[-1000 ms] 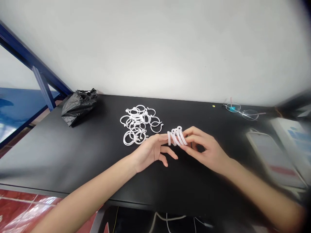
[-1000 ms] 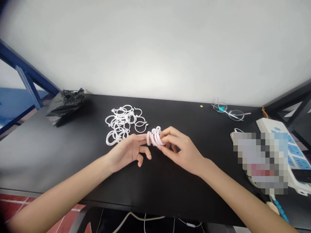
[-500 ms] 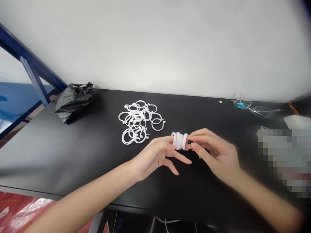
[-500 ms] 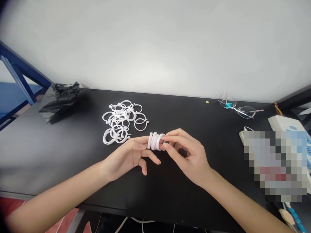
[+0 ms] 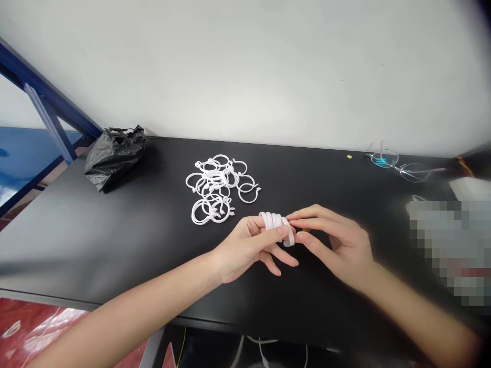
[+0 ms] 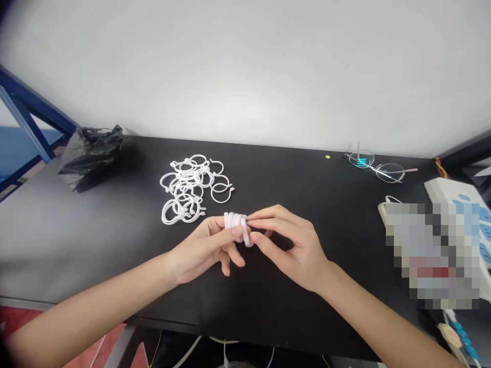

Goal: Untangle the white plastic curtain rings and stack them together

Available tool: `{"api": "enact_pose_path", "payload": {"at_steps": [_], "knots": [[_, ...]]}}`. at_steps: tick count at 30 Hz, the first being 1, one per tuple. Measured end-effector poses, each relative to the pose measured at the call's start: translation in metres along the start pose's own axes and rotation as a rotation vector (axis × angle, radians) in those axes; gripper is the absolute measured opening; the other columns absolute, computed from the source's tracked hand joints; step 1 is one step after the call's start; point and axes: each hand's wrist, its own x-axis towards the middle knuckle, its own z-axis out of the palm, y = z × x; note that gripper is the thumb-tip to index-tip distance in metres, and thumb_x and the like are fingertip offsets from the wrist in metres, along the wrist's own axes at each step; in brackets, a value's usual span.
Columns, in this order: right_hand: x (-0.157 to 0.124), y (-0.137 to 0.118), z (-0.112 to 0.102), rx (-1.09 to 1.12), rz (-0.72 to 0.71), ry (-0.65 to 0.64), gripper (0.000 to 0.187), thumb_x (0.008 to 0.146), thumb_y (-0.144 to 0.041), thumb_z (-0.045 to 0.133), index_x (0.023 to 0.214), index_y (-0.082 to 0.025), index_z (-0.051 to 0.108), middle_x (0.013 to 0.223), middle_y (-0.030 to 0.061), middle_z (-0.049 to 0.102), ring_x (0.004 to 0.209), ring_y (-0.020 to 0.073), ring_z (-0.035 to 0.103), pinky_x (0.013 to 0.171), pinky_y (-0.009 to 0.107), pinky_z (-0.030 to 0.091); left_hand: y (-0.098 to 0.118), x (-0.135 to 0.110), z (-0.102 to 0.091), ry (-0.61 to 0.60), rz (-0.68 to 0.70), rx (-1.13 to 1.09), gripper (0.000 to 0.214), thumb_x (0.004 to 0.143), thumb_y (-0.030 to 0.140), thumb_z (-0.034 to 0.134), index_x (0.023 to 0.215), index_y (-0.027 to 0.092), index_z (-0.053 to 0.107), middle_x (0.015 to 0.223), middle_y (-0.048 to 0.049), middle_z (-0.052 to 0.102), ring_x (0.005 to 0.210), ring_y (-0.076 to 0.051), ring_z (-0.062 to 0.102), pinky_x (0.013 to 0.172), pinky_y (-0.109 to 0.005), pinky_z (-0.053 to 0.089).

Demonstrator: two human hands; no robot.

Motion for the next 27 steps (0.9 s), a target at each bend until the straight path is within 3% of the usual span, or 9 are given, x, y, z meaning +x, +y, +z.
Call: {"api": "enact_pose_path", "payload": {"at_steps": [2,3,6,10,13,16,20,24,27], "knots": [[0.001,-0.001,-0.001,0.026,0.077,0.047,0.01,0.091,-0.028,0.063,0.088,-0.024,0.072,0.088,0.0052,0.07,0.075,0.0182,0.066,0.064,0.031,0.056,0.001,-0.001,0.002,0.013,0.058,0.077,0.025,0.089,0.035,0.067,0.095,0.011,0.071,0.1,-0.0112,0.074,0.073,-0.016,0.075,0.053,-0.016,0.057],[0.002,0.0,-0.002,0.063,0.152,0.058,0.017,0.092,-0.035,0.062,0.083,-0.022,0.07,0.081,0.0044,0.068,0.069,0.0166,0.064,0.059,0.029,0.055,0.002,-0.003,0.003,0.017,0.106,0.131,0.025,0.09,0.034,0.066,0.097,0.011,0.071,0.101,-0.0113,0.075,0.076,-0.017,0.075,0.057,-0.018,0.059],[0.006,0.0,-0.004,0.296,0.413,-0.097,0.044,0.089,-0.059,0.057,0.077,-0.018,0.068,0.072,0.0039,0.063,0.061,0.0149,0.059,0.053,0.026,0.052,0.002,-0.006,0.003,0.023,0.293,0.4,0.023,0.092,0.031,0.062,0.101,0.012,0.071,0.101,-0.0109,0.075,0.086,-0.02,0.075,0.069,-0.025,0.062],[0.007,-0.003,0.002,0.647,0.541,-0.41,0.059,0.079,-0.072,0.06,0.095,-0.016,0.072,0.088,0.0083,0.069,0.085,0.0224,0.066,0.08,0.036,0.056,-0.005,-0.007,-0.001,-0.011,0.659,0.957,0.018,0.095,0.022,0.056,0.092,0.012,0.071,0.083,-0.0064,0.073,0.074,-0.015,0.07,0.068,-0.025,0.058],[0.004,-0.007,0.01,0.781,0.604,-0.399,0.057,0.075,-0.067,0.069,0.101,-0.017,0.072,0.096,0.0083,0.069,0.095,0.024,0.065,0.094,0.042,0.05,-0.012,-0.004,-0.004,-0.081,0.972,1.199,0.015,0.095,0.015,0.054,0.091,0.011,0.068,0.08,-0.0055,0.071,0.07,-0.013,0.067,0.066,-0.022,0.055],[0.001,-0.009,0.016,0.852,0.7,-0.38,0.06,0.067,-0.065,0.076,0.102,-0.018,0.072,0.093,0.0078,0.069,0.089,0.0237,0.066,0.088,0.041,0.052,-0.017,-0.001,-0.005,-0.143,1.124,1.365,0.014,0.096,0.012,0.052,0.095,0.011,0.065,0.085,-0.0061,0.072,0.078,-0.014,0.069,0.073,-0.023,0.056],[-0.002,-0.008,0.018,0.89,0.714,-0.351,0.055,0.067,-0.059,0.079,0.107,-0.021,0.072,0.1,0.0081,0.072,0.093,0.0245,0.068,0.09,0.042,0.052,-0.018,-0.001,-0.006,-0.172,1.116,1.501,0.018,0.097,0.012,0.047,0.09,0.011,0.064,0.083,-0.0062,0.07,0.077,-0.015,0.067,0.074,-0.025,0.055],[-0.005,-0.01,0.019,0.849,0.618,-0.315,0.044,0.072,-0.045,0.081,0.111,-0.026,0.071,0.12,0.0086,0.07,0.11,0.0269,0.065,0.099,0.046,0.049,-0.017,-0.002,-0.005,-0.245,0.915,1.502,0.019,0.099,0.015,0.044,0.093,0.011,0.062,0.091,-0.0097,0.069,0.085,-0.017,0.068,0.078,-0.029,0.055],[-0.007,-0.014,0.022,0.735,0.53,-0.264,0.04,0.076,-0.035,0.08,0.114,-0.027,0.071,0.116,0.0081,0.072,0.108,0.0264,0.067,0.095,0.042,0.053,-0.016,-0.003,-0.003,-0.302,0.799,1.436,0.016,0.098,0.015,0.044,0.097,0.011,0.06,0.093,-0.0096,0.069,0.085,-0.017,0.066,0.074,-0.028,0.054]]}}
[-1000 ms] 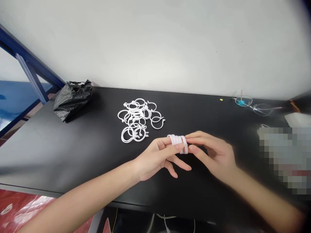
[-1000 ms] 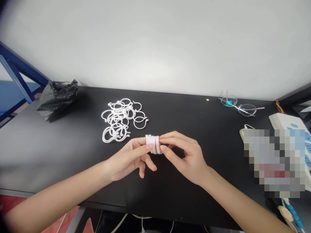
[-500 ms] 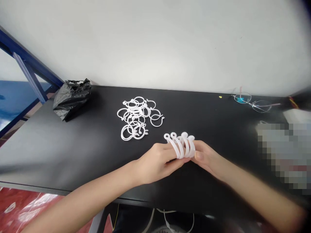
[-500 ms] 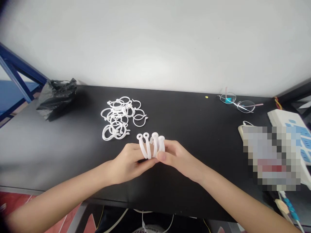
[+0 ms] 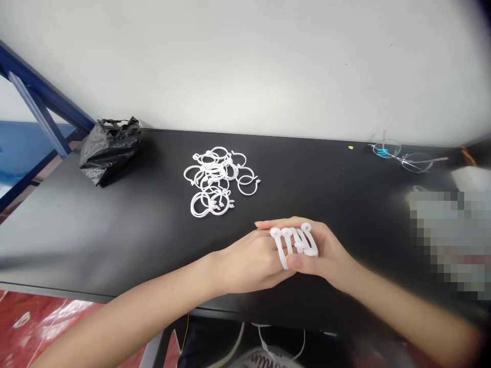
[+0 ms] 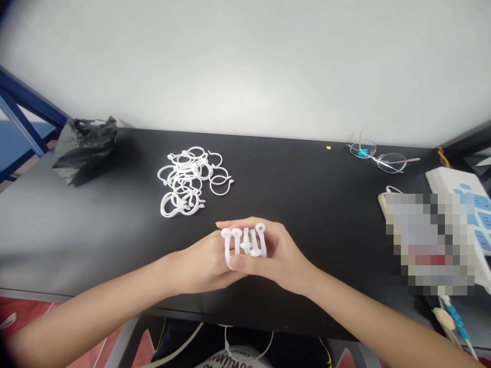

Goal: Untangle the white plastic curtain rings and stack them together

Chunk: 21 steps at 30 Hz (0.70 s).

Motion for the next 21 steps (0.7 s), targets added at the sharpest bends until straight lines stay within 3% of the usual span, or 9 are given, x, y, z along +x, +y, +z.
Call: {"api": "enact_pose_path", "payload": {"at_steps": [5,10,13,16,18,21], "knots": [[-0.003,-0.003,0.009,-0.066,-0.054,0.075,0.027,0.082,-0.031,0.072,0.109,-0.027,0.074,0.111,0.0052,0.075,0.099,0.0229,0.071,0.09,0.036,0.057,0.006,0.006,-0.004,-0.003,-0.057,-0.228,0.014,0.095,0.013,0.045,0.09,0.012,0.059,0.09,-0.0084,0.066,0.081,-0.016,0.062,0.07,-0.028,0.052],[-0.003,-0.004,0.009,-0.06,-0.029,0.113,0.028,0.081,-0.036,0.074,0.107,-0.026,0.076,0.097,0.0059,0.078,0.072,0.018,0.072,0.064,0.028,0.06,0.015,0.01,-0.009,-0.03,-0.205,-0.588,0.016,0.094,0.017,0.05,0.082,0.013,0.059,0.084,-0.0065,0.065,0.079,-0.015,0.064,0.07,-0.026,0.055],[-0.002,-0.002,0.008,-0.008,0.025,0.15,0.022,0.086,-0.038,0.069,0.1,-0.024,0.079,0.081,0.0053,0.078,0.048,0.0117,0.065,0.041,0.02,0.051,0.018,0.01,-0.009,-0.111,-0.354,-0.778,0.022,0.097,0.026,0.048,0.087,0.012,0.062,0.085,-0.0065,0.066,0.074,-0.013,0.066,0.063,-0.023,0.056],[-0.003,0.0,0.008,-0.017,0.087,0.168,0.027,0.089,-0.041,0.065,0.102,-0.022,0.078,0.073,0.0052,0.077,0.032,0.0078,0.054,0.027,0.017,0.038,0.016,0.008,-0.006,-0.224,-0.487,-0.924,0.027,0.101,0.028,0.041,0.106,0.012,0.061,0.102,-0.0105,0.068,0.079,-0.013,0.07,0.053,-0.016,0.053],[-0.002,0.0,0.007,-0.022,0.088,0.159,0.029,0.091,-0.042,0.063,0.105,-0.022,0.077,0.081,0.0067,0.079,0.042,0.0112,0.063,0.032,0.018,0.045,0.015,0.008,-0.006,-0.266,-0.513,-0.979,0.03,0.102,0.03,0.039,0.111,0.011,0.061,0.112,-0.0131,0.067,0.087,-0.015,0.071,0.053,-0.015,0.054],[-0.001,-0.002,0.006,0.013,0.054,0.107,0.027,0.087,-0.041,0.068,0.108,-0.025,0.075,0.11,0.0074,0.076,0.082,0.0197,0.076,0.059,0.024,0.062,0.014,0.008,-0.008,-0.301,-0.506,-1.045,0.037,0.103,0.035,0.036,0.113,0.01,0.063,0.115,-0.0147,0.066,0.094,-0.017,0.07,0.058,-0.017,0.057]]}}
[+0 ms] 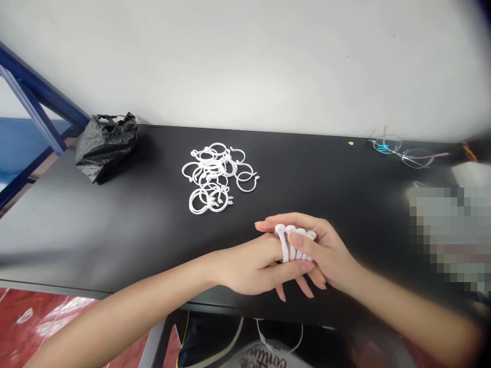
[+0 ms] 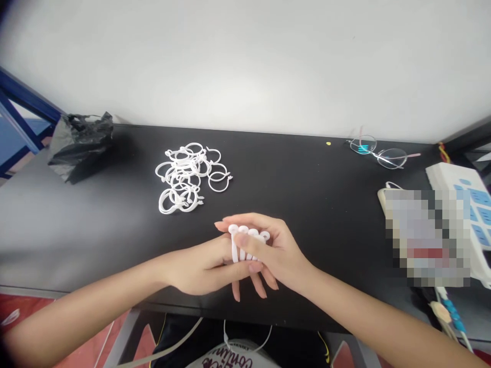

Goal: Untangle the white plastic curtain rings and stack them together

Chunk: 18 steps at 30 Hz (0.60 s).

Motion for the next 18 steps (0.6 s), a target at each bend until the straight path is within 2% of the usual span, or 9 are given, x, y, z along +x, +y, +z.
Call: {"api": "enact_pose_path", "payload": {"at_steps": [2,4,7,10,14,16,18], "knots": [[0.0002,-0.0018,-0.0007,-0.007,0.025,-0.073,0.031,0.086,-0.041,0.069,0.113,-0.025,0.073,0.118,0.0074,0.074,0.093,0.0219,0.075,0.069,0.027,0.063,0.0012,-0.0005,-0.0015,-0.034,-0.009,-0.019,0.041,0.103,0.038,0.035,0.113,0.01,0.064,0.114,-0.0152,0.067,0.094,-0.017,0.07,0.059,-0.017,0.058],[-0.0005,-0.0035,-0.0008,-0.051,0.071,-0.112,0.033,0.09,-0.043,0.064,0.116,-0.024,0.072,0.113,0.0078,0.075,0.09,0.0217,0.075,0.068,0.028,0.063,0.002,-0.001,-0.003,-0.058,-0.031,-0.029,0.043,0.103,0.04,0.036,0.112,0.01,0.065,0.113,-0.0149,0.067,0.093,-0.016,0.07,0.059,-0.017,0.058],[-0.0024,-0.0048,0.0002,-0.093,0.069,-0.065,0.033,0.094,-0.044,0.057,0.116,-0.024,0.072,0.097,0.0063,0.078,0.087,0.0213,0.076,0.064,0.026,0.063,0.0036,-0.0016,-0.0049,-0.051,-0.05,-0.045,0.041,0.102,0.041,0.039,0.11,0.011,0.066,0.11,-0.0128,0.069,0.09,-0.015,0.07,0.06,-0.017,0.056],[-0.0034,-0.0043,0.0019,-0.072,0.031,-0.03,0.032,0.096,-0.044,0.055,0.115,-0.024,0.072,0.088,0.0049,0.078,0.082,0.0207,0.076,0.064,0.025,0.062,0.0063,-0.0025,-0.0065,-0.007,-0.045,-0.044,0.033,0.101,0.036,0.044,0.106,0.012,0.067,0.106,-0.0105,0.07,0.072,-0.009,0.069,0.054,-0.015,0.051],[-0.0034,-0.0037,0.005,-0.044,0.015,-0.025,0.035,0.097,-0.044,0.053,0.118,-0.023,0.07,0.096,0.0064,0.076,0.075,0.0193,0.076,0.064,0.027,0.062,0.0078,-0.003,-0.0078,0.014,-0.054,-0.029,0.028,0.1,0.03,0.047,0.101,0.01,0.067,0.098,-0.0099,0.073,0.048,-0.003,0.059,0.043,-0.013,0.041],[-0.0032,-0.0041,0.0057,-0.024,0.026,-0.035,0.038,0.098,-0.046,0.049,0.119,-0.022,0.069,0.102,0.008,0.076,0.073,0.0192,0.076,0.062,0.028,0.062,0.0069,-0.0031,-0.0086,-0.003,-0.068,-0.08,0.031,0.101,0.033,0.045,0.104,0.011,0.065,0.095,-0.0105,0.074,0.05,-0.005,0.061,0.044,-0.014,0.044],[-0.002,-0.0047,0.0033,-0.026,0.018,-0.038,0.039,0.099,-0.046,0.047,0.119,-0.022,0.069,0.113,0.0093,0.074,0.082,0.0198,0.075,0.069,0.031,0.063,0.0062,-0.0035,-0.0101,-0.026,-0.066,-0.149,0.035,0.101,0.039,0.044,0.104,0.011,0.064,0.096,-0.0118,0.074,0.057,-0.008,0.066,0.049,-0.016,0.049]]}}
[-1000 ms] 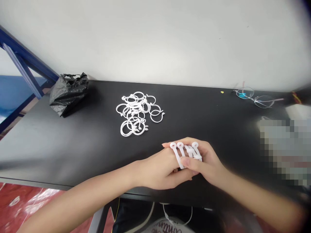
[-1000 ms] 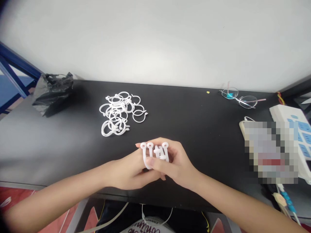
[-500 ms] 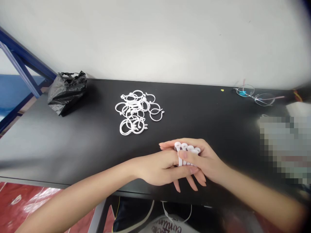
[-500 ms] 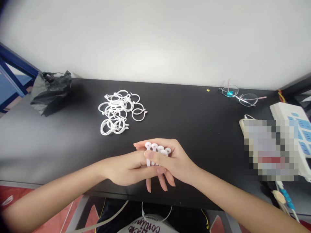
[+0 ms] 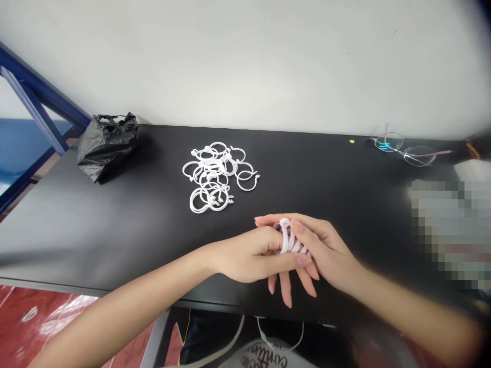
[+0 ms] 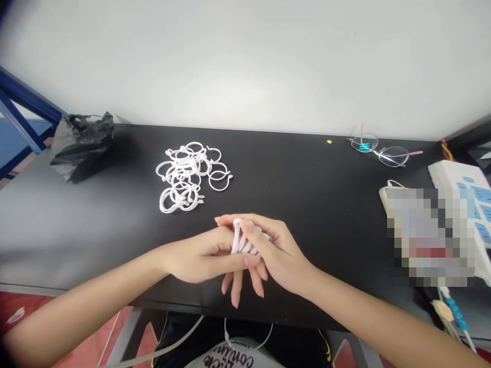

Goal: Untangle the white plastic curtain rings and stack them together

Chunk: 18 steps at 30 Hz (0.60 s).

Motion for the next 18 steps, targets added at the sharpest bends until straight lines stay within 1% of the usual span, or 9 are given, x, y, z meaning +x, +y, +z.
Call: {"api": "enact_pose_path", "payload": {"at_steps": [2,4,6,8,10,12,13,15,18], "knots": [[0.003,0.0,-0.007,-0.025,-0.045,-0.023,0.038,0.096,-0.048,0.053,0.118,-0.022,0.07,0.12,0.0094,0.071,0.098,0.0211,0.073,0.084,0.033,0.06,0.001,-0.001,-0.002,-0.035,0.016,-0.065,0.039,0.099,0.045,0.046,0.102,0.011,0.065,0.097,-0.0131,0.074,0.064,-0.011,0.069,0.053,-0.019,0.053],[0.007,0.001,-0.018,-0.003,-0.093,-0.117,0.044,0.086,-0.051,0.067,0.119,-0.022,0.069,0.119,0.0096,0.071,0.106,0.0231,0.069,0.093,0.036,0.055,0.003,-0.004,-0.005,-0.087,0.029,-0.128,0.042,0.097,0.049,0.047,0.1,0.011,0.065,0.095,-0.0137,0.074,0.068,-0.014,0.071,0.058,-0.023,0.055],[0.011,0.002,-0.029,0.098,-0.095,-0.257,0.059,0.071,-0.049,0.082,0.121,-0.02,0.067,0.115,0.0097,0.071,0.106,0.0251,0.068,0.092,0.038,0.055,0.007,-0.006,-0.008,-0.157,0.046,-0.184,0.042,0.097,0.049,0.049,0.097,0.01,0.066,0.092,-0.013,0.074,0.071,-0.018,0.073,0.069,-0.029,0.058],[0.014,0.004,-0.036,0.195,-0.08,-0.357,0.064,0.063,-0.038,0.089,0.12,-0.02,0.066,0.111,0.0076,0.071,0.104,0.023,0.068,0.09,0.036,0.055,0.009,-0.009,-0.011,-0.235,0.061,-0.222,0.04,0.098,0.045,0.049,0.096,0.011,0.068,0.09,-0.0118,0.075,0.073,-0.02,0.074,0.081,-0.036,0.058],[0.016,0.007,-0.038,0.28,-0.06,-0.418,0.066,0.057,-0.023,0.092,0.117,-0.019,0.064,0.106,0.0041,0.07,0.098,0.018,0.069,0.086,0.03,0.056,0.009,-0.01,-0.014,-0.277,0.087,-0.24,0.037,0.099,0.041,0.048,0.095,0.011,0.069,0.088,-0.0111,0.075,0.076,-0.022,0.075,0.085,-0.039,0.058],[0.016,0.011,-0.035,0.354,-0.032,-0.455,0.069,0.05,-0.011,0.094,0.112,-0.019,0.062,0.098,0.0006,0.07,0.088,0.0133,0.069,0.077,0.024,0.056,0.007,-0.01,-0.017,-0.28,0.112,-0.247,0.035,0.098,0.039,0.049,0.094,0.011,0.07,0.087,-0.0107,0.075,0.074,-0.022,0.074,0.082,-0.038,0.059],[0.015,0.013,-0.032,0.391,-0.019,-0.462,0.069,0.048,-0.008,0.094,0.108,-0.018,0.061,0.093,-0.001,0.07,0.082,0.0116,0.069,0.073,0.021,0.056,0.006,-0.01,-0.018,-0.273,0.115,-0.254,0.034,0.098,0.039,0.051,0.092,0.011,0.07,0.085,-0.0102,0.075,0.071,-0.021,0.074,0.079,-0.037,0.06],[0.014,0.017,-0.028,0.463,-0.001,-0.449,0.067,0.046,-0.007,0.094,0.102,-0.018,0.059,0.083,-0.0035,0.069,0.071,0.0092,0.068,0.062,0.016,0.055,0.003,-0.009,-0.02,-0.258,0.099,-0.286,0.032,0.095,0.04,0.056,0.087,0.012,0.069,0.077,-0.0077,0.073,0.062,-0.019,0.072,0.072,-0.034,0.06],[0.013,0.018,-0.027,0.502,0.049,-0.409,0.059,0.05,-0.007,0.092,0.095,-0.018,0.056,0.075,-0.0051,0.069,0.057,0.0065,0.066,0.048,0.01,0.05,0.003,-0.007,-0.021,-0.204,0.094,-0.316,0.029,0.09,0.041,0.064,0.081,0.014,0.065,0.066,-0.0031,0.069,0.056,-0.016,0.068,0.068,-0.03,0.058]]}}
